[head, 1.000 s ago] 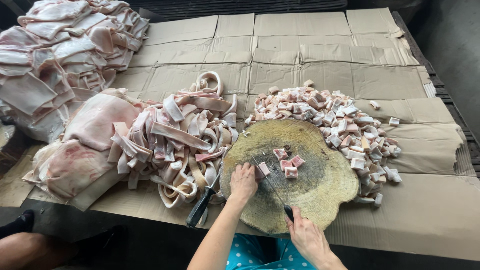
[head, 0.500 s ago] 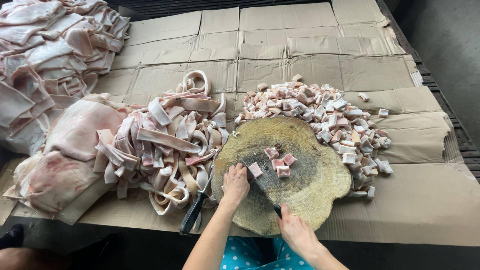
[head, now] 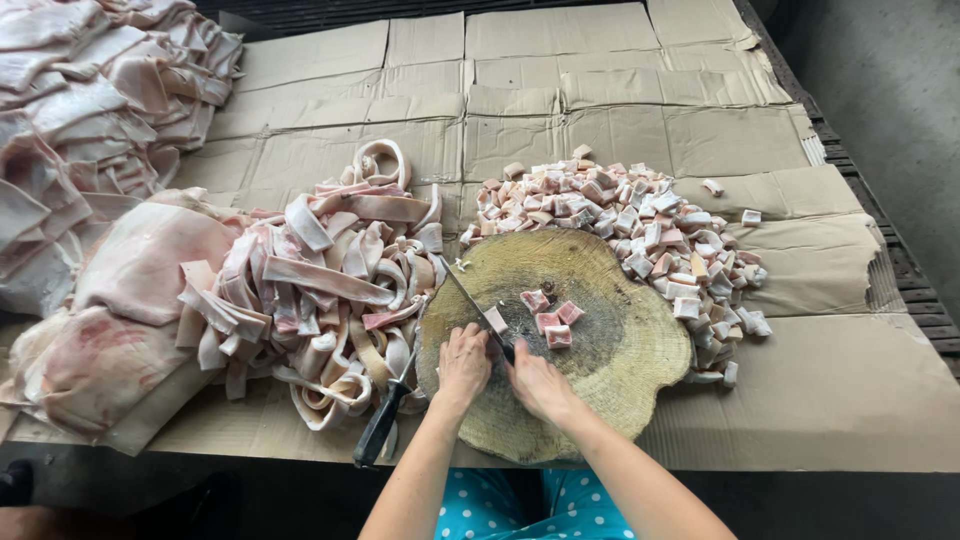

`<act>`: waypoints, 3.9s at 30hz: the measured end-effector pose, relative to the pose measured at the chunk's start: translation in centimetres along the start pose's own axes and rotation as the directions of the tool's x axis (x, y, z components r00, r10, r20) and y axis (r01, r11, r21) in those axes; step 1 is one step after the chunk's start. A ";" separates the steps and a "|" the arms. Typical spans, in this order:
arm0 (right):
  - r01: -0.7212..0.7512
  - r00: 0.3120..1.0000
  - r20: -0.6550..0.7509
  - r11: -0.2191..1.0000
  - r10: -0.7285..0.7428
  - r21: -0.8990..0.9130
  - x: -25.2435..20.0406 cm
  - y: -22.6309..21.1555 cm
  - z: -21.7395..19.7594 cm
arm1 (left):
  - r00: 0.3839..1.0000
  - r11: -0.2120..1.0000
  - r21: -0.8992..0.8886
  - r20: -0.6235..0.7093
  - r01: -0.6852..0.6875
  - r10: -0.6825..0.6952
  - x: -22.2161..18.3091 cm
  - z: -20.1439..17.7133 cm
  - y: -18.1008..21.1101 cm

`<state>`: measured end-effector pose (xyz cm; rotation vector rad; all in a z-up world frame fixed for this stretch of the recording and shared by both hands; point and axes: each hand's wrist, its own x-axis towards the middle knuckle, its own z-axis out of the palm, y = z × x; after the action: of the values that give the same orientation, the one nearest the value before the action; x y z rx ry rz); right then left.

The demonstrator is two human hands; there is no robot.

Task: The person uses a large knife to cut long strips of raw pork skin into smaller, square-shaped pieces on a wooden chopping board.

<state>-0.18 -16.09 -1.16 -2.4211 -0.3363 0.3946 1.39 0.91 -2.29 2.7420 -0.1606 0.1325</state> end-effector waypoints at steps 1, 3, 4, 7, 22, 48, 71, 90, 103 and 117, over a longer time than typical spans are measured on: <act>-0.013 1.000 -0.020 1.000 0.012 -0.009 0.9 -0.7 0.1 | 1.000 1.000 0.024 -0.018 -0.013 0.013 0.3 -0.3 -0.2; -0.023 0.999 -0.041 1.000 0.023 -0.001 1.6 -1.0 -0.1 | 1.000 1.000 0.016 -0.022 0.004 -0.004 0.2 -0.5 -0.2; -0.021 0.999 -0.041 1.000 0.022 0.016 1.5 -0.8 -0.3 | 1.000 1.000 0.006 -0.020 0.016 -0.016 -0.3 -0.5 0.1; -0.038 0.999 -0.032 0.996 0.041 0.078 0.2 -0.3 -0.7 | 0.999 1.000 0.002 -0.030 0.020 -0.020 -1.0 -2.3 1.2; -0.141 0.988 -0.072 0.988 0.136 -0.069 -11.3 -0.5 -4.2 | 0.986 0.987 -0.060 0.094 0.147 -0.141 -0.8 -2.8 1.2; -0.037 0.999 0.000 0.999 0.037 -0.023 -2.8 1.1 0.3 | 0.982 0.986 -0.030 0.105 0.163 -0.159 0.0 -2.6 1.9; -0.136 0.976 -0.147 0.976 0.162 0.169 -9.1 0.5 -4.9 | 0.947 0.877 -0.372 0.215 0.305 -0.238 -4.6 -7.1 -1.1; -0.124 0.992 0.004 0.990 0.125 -0.068 -12.7 0.1 -1.7 | 0.981 0.983 -0.095 0.128 0.160 -0.147 0.5 -3.1 1.7; -0.069 0.997 0.022 0.998 0.069 0.001 -3.0 -0.2 -0.5 | 0.993 0.965 -0.245 0.090 0.090 -0.070 0.7 -2.5 0.0; -0.159 0.984 0.098 0.976 0.146 0.150 -1.4 -1.5 -3.7 | 0.993 0.896 -0.428 0.043 0.117 -0.109 -1.6 -2.3 -1.6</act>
<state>-0.34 -17.49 2.81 -2.2857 -0.1501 0.5737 -0.12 3.39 -0.97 2.3027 -0.0284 0.0341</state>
